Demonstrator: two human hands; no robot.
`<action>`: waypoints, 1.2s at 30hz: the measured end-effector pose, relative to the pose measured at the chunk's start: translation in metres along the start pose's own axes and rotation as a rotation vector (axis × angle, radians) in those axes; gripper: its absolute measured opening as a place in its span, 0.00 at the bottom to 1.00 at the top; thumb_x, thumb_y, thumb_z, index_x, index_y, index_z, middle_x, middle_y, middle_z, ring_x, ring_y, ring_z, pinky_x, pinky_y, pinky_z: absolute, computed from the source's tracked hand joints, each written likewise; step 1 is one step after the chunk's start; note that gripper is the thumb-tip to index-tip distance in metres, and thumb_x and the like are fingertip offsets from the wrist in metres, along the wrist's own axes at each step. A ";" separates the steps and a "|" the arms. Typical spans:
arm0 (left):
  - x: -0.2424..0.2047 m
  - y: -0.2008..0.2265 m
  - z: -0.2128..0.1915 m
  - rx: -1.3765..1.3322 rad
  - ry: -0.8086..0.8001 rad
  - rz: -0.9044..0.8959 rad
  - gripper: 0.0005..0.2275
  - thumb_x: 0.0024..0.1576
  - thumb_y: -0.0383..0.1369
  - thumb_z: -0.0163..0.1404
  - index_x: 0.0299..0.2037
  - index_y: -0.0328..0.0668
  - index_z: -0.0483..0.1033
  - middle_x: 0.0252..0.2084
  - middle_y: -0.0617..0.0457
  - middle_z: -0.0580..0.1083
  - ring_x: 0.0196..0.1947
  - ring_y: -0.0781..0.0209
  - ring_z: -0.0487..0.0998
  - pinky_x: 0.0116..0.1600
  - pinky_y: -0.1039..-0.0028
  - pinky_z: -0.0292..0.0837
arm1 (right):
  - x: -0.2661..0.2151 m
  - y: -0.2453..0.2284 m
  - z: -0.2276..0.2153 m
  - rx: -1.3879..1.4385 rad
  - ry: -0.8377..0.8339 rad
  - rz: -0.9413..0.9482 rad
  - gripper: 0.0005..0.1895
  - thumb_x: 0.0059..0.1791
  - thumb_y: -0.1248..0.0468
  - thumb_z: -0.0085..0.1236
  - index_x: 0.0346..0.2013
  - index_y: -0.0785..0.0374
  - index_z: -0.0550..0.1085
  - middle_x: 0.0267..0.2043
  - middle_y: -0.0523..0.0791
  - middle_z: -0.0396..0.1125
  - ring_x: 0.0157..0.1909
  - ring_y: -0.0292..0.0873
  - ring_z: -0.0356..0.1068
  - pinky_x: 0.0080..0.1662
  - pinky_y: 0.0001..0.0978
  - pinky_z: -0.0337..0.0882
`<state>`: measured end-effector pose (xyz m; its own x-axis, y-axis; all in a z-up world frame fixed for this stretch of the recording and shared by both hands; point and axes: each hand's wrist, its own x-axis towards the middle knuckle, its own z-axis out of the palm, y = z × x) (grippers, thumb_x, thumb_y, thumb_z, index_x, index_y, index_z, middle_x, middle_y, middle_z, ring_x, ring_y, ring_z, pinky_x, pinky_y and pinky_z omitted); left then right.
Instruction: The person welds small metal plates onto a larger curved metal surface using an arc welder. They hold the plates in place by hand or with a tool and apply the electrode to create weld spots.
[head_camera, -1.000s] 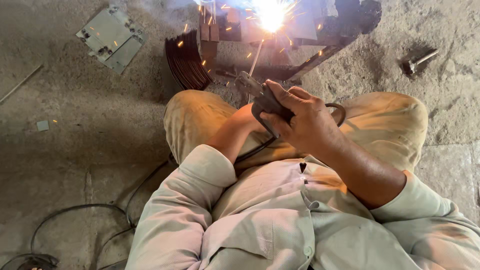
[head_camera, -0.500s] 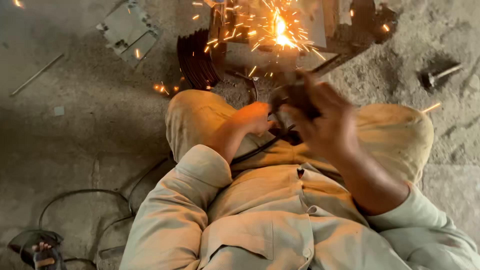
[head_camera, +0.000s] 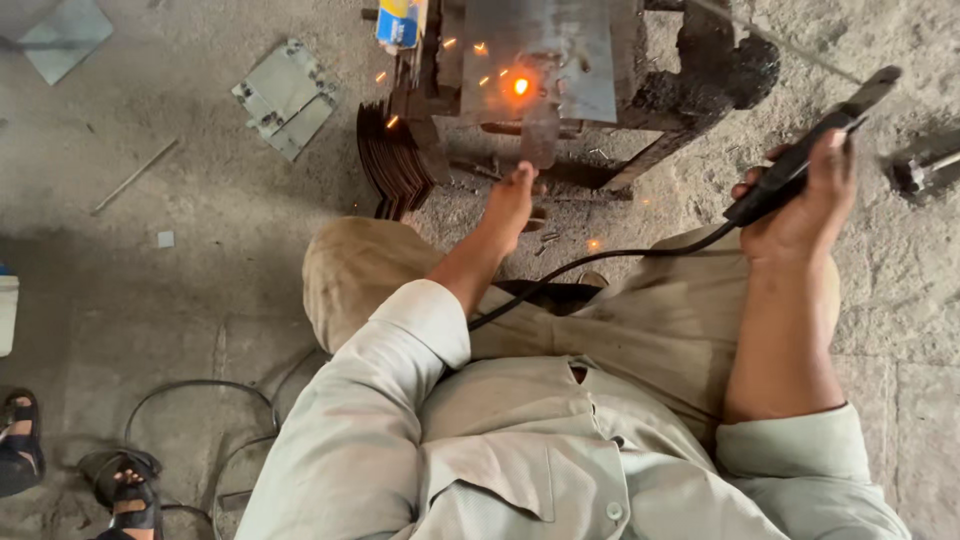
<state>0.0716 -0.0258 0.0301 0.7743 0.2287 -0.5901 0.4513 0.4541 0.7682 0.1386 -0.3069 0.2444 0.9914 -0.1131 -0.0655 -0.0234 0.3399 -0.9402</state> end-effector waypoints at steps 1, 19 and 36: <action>0.005 -0.001 0.004 -0.098 0.019 -0.017 0.24 0.65 0.54 0.39 0.53 0.42 0.74 0.47 0.50 0.78 0.28 0.56 0.79 0.31 0.64 0.74 | 0.007 0.006 -0.004 -0.012 -0.013 -0.005 0.31 0.56 0.56 0.64 0.67 0.61 0.60 0.38 0.45 0.66 0.28 0.40 0.70 0.29 0.35 0.76; 0.020 -0.007 0.011 -0.460 -0.098 0.035 0.29 0.66 0.57 0.31 0.53 0.36 0.70 0.45 0.46 0.77 0.32 0.54 0.76 0.36 0.62 0.72 | 0.058 0.015 -0.047 0.154 0.072 0.290 0.28 0.52 0.46 0.54 0.54 0.65 0.66 0.37 0.48 0.67 0.34 0.47 0.69 0.36 0.44 0.68; -0.007 0.018 -0.026 -0.387 0.219 0.050 0.26 0.65 0.56 0.31 0.32 0.41 0.68 0.20 0.54 0.68 0.15 0.60 0.69 0.20 0.70 0.65 | 0.050 0.020 -0.034 -0.128 -0.170 -0.246 0.37 0.53 0.67 0.61 0.75 0.73 0.58 0.49 0.50 0.65 0.42 0.43 0.76 0.30 0.37 0.76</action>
<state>0.0624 0.0029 0.0414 0.6600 0.4168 -0.6250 0.1838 0.7171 0.6723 0.1838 -0.3372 0.2109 0.9765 -0.0164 0.2150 0.2138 0.2005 -0.9561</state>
